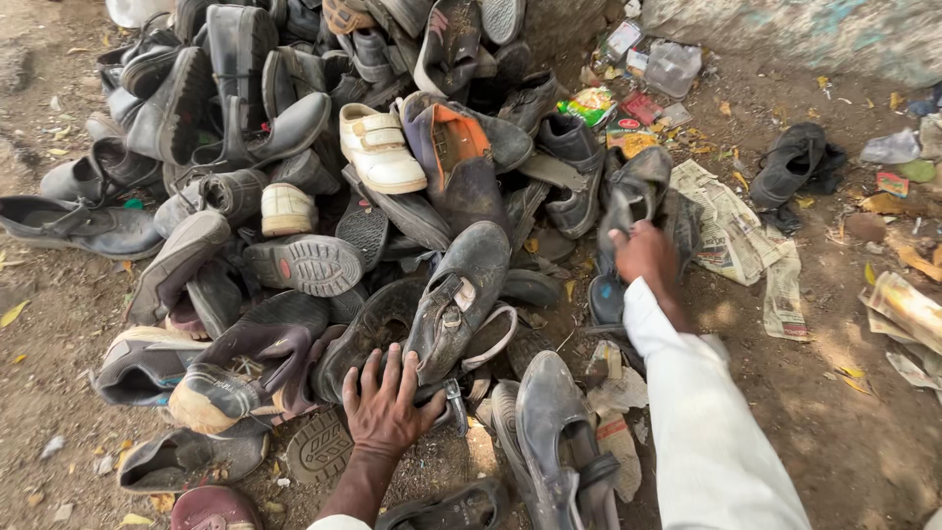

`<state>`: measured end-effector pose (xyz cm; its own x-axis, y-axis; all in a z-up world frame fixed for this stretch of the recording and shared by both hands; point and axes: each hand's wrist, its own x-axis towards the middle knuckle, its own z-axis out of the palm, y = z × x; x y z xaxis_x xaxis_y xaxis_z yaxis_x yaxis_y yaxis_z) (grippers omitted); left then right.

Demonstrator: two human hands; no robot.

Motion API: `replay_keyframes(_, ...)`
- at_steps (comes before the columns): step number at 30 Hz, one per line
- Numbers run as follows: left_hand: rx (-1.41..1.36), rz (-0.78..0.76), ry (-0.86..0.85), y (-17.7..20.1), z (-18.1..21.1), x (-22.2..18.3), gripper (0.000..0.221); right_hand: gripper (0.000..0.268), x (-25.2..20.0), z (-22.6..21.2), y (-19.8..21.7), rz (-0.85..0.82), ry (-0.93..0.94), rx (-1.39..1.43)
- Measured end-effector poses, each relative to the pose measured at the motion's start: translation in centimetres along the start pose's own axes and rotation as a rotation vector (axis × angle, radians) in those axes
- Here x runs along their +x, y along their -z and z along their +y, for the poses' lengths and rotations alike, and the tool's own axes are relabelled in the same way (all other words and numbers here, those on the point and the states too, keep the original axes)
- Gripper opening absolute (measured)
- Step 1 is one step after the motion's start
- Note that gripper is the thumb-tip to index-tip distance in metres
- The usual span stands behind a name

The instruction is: The person selects a black shoe from a large pile of footwear and uses a small metal tool to trim and scrape the edges of the sole by hand while sitting on the ground.

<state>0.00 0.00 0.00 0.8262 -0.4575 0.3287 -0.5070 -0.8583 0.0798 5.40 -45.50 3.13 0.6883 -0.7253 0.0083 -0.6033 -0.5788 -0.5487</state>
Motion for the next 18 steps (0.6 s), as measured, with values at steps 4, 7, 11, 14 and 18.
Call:
replay_keyframes(4, -0.014, 0.172, -0.069, -0.5, -0.4, -0.5, 0.082, 0.042, -10.0, -4.4, 4.5, 0.012, 0.049, 0.126)
replay_keyframes(7, 0.007, 0.138, -0.044, -0.4, 0.1, -0.6, 0.084, 0.046, -19.4, -2.7, 8.7, -0.122, 0.330, 0.123)
replay_keyframes(11, 0.034, 0.124, -0.032, 0.3, 0.7, -0.5, 0.084, 0.042, -23.0, 0.4, 10.5, -0.473, 0.167, 0.599)
replay_keyframes(14, 0.018, 0.146, -0.034, 0.7, 1.2, -0.3, 0.086, 0.050, -13.0, 2.4, 8.5, -0.071, -0.061, 0.217)
replay_keyframes(18, 0.021, 0.134, -0.014, 0.1, 0.8, -0.2, 0.086, 0.088, -3.4, 6.2, 3.3, 0.107, -0.111, -0.084)
